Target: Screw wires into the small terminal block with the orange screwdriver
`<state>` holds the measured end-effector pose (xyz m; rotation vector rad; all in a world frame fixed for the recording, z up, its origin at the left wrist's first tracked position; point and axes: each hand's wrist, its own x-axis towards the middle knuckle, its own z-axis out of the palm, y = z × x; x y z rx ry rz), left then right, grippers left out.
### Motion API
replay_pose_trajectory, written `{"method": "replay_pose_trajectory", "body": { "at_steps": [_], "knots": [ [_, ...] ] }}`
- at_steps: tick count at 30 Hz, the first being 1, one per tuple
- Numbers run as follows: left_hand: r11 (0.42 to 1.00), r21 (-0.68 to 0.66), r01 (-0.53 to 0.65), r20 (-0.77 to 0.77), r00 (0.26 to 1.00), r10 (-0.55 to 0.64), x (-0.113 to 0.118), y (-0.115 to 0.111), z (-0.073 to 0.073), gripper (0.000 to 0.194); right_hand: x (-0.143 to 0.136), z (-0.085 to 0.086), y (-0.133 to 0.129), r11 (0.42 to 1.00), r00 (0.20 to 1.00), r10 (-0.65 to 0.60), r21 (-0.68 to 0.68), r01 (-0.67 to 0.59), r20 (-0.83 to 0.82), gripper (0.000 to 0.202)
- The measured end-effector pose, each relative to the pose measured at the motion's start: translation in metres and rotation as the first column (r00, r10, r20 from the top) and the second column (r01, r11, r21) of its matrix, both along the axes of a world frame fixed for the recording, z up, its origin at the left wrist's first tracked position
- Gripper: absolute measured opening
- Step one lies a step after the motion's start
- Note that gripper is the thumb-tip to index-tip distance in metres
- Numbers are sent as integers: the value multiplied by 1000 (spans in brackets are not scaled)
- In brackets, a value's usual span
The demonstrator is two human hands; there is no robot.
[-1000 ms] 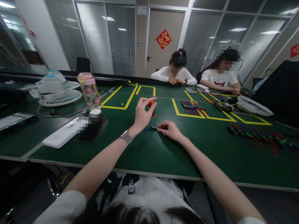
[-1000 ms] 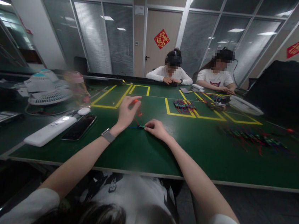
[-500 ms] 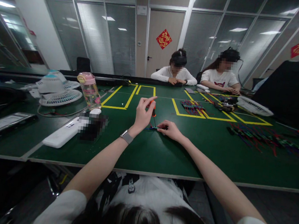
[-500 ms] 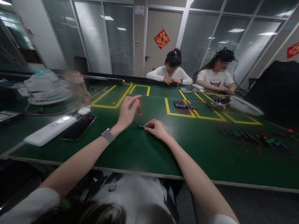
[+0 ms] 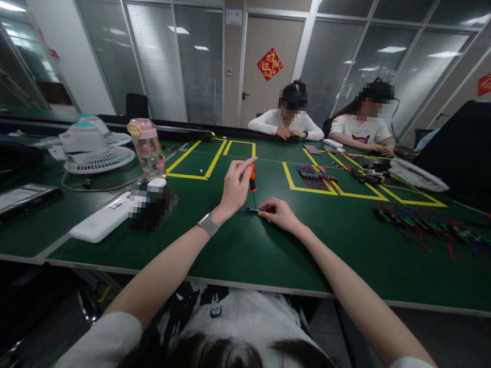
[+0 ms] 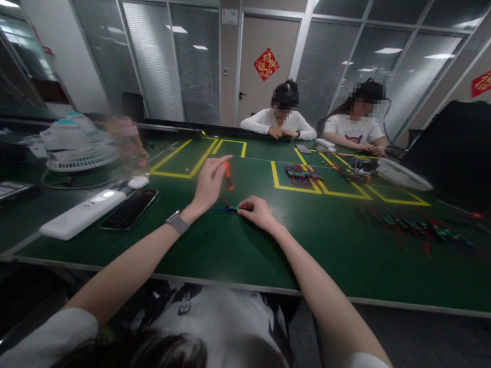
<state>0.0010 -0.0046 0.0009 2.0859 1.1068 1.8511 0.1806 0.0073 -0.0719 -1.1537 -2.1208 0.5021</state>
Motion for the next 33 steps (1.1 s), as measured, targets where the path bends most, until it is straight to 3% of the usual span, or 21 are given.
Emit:
{"method": "replay_pose_trajectory", "body": {
  "at_steps": [4, 11, 17, 24, 29, 33],
  "knots": [
    [998, 5, 58, 12, 998, -58, 1, -1, 1, 29, 0, 0, 0, 1000, 1000, 4, 3, -4, 8, 17],
    [998, 13, -54, 4, 999, 54, 1, -1, 1, 20, 0, 0, 1, 1000, 1000, -2, 13, 1, 27, 18],
    [999, 7, 44, 33, 998, -44, 0, 2, 1, 30, 1, 0, 1, 1000, 1000, 3, 3, -4, 14, 18],
    [1000, 23, -20, 16, 1000, 20, 1, -1, 0, 22, 0, 0, 1, 1000, 1000, 0, -3, 1, 10, 18],
    [998, 5, 60, 6, 998, -60, 0, 1, 1, 32, 1, -1, 1, 1000, 1000, 6, 3, -6, 9, 18],
    [998, 23, 65, 10, 998, -65, 1, -1, 0, 28, 1, -1, 2, 1000, 1000, 7, 7, -8, 17, 17]
  ]
}}
